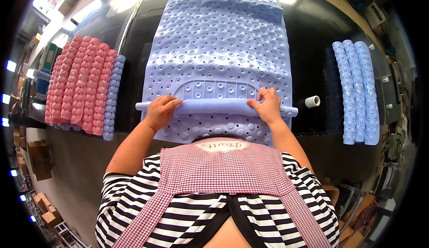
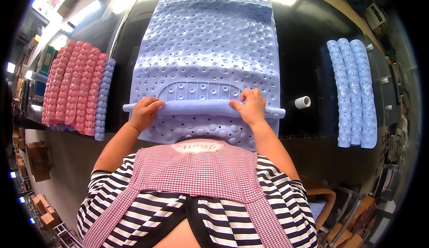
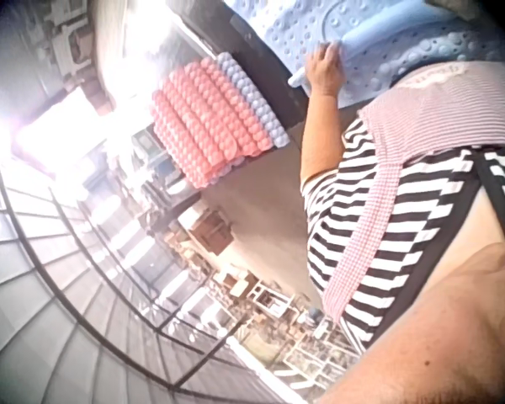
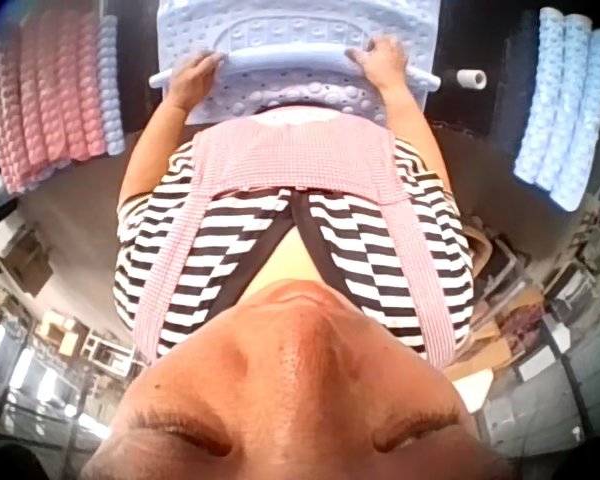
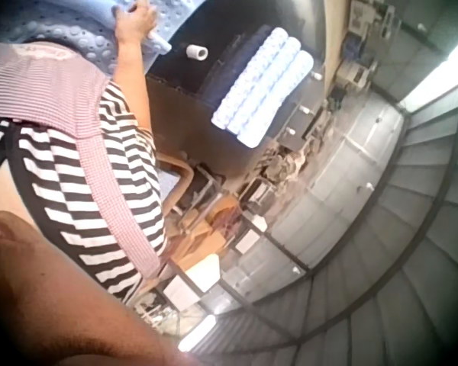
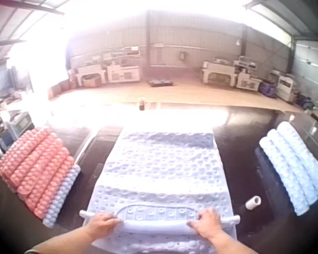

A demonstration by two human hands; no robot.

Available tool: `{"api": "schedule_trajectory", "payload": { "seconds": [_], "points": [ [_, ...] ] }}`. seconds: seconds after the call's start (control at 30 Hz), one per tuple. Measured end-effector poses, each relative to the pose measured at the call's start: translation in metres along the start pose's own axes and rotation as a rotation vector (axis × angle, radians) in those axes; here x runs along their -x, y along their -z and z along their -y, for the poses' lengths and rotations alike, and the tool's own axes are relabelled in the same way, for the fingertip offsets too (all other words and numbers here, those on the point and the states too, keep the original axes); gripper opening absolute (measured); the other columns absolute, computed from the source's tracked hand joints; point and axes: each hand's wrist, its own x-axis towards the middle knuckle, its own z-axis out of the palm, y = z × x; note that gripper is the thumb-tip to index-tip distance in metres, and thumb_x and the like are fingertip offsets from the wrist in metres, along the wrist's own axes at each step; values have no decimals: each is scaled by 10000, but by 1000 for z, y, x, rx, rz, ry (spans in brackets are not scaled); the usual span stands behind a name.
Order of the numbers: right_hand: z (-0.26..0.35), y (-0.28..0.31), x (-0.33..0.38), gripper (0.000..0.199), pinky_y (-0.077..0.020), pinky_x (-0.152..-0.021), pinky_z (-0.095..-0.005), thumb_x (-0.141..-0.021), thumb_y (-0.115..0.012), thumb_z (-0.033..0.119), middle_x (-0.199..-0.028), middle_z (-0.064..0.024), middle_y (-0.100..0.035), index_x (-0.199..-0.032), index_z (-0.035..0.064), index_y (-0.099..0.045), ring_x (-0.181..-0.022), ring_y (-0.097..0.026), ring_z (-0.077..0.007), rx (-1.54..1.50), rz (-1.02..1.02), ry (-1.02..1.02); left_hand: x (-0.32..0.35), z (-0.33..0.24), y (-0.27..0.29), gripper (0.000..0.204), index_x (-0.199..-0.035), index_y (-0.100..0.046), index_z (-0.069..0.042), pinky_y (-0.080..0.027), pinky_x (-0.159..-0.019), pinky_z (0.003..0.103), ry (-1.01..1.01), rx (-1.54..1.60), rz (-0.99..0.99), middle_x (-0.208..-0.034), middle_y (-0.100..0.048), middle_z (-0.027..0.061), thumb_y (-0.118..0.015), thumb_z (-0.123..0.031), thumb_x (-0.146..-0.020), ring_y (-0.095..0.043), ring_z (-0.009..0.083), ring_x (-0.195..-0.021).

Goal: The person rolls textured blue bath mats one by one, securing each roll with a piece of clear adhesive tape, and places the finished rolls into a container.

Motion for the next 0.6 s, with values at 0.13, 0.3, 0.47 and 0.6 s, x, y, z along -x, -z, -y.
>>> {"api": "schedule_trajectory", "payload": {
  "seconds": [0.13, 0.3, 0.47, 0.6],
  "points": [
    [1, -4, 3, 367, -390, -895, -426, -755, -864, 413, -931, -65, -576, -736, 124, -640, -969, -569, -283, -1, -63, 69, 0, -31, -3, 452, -1286, -676, -267, -435, -903, 441, -33, -208, 30, -1135, -602, 79, -758, -309, -843, -580, 279, -1012],
    [-2, -3, 20, 369, -380, -885, -424, -824, -786, 476, -879, -69, -585, -778, 129, -670, -956, -568, -277, 125, -220, 289, -11, -44, -28, 369, -1150, -732, -205, -383, -951, 473, 83, -318, -124, -1137, -568, 101, -735, -437, -864, -539, 312, -1066],
    [-4, 1, 40, 488, -376, -972, -447, -876, -717, 512, -1096, -96, -615, -1104, 85, -661, -1099, -541, -312, 206, -248, 470, -34, -43, -26, 305, -1093, -747, -155, -375, -954, 470, 236, -215, -27, -1112, -579, 92, -686, -392, -911, -553, 318, -1050],
    [-13, 0, 10, 542, -413, -991, -460, -888, -714, 506, -1171, -119, -608, -1223, 89, -626, -1149, -535, -340, 109, -152, 395, -61, -33, -24, 318, -1101, -754, -147, -376, -987, 473, 389, -189, 55, -1112, -607, 90, -693, -398, -916, -568, 318, -1086]
  ]
}}
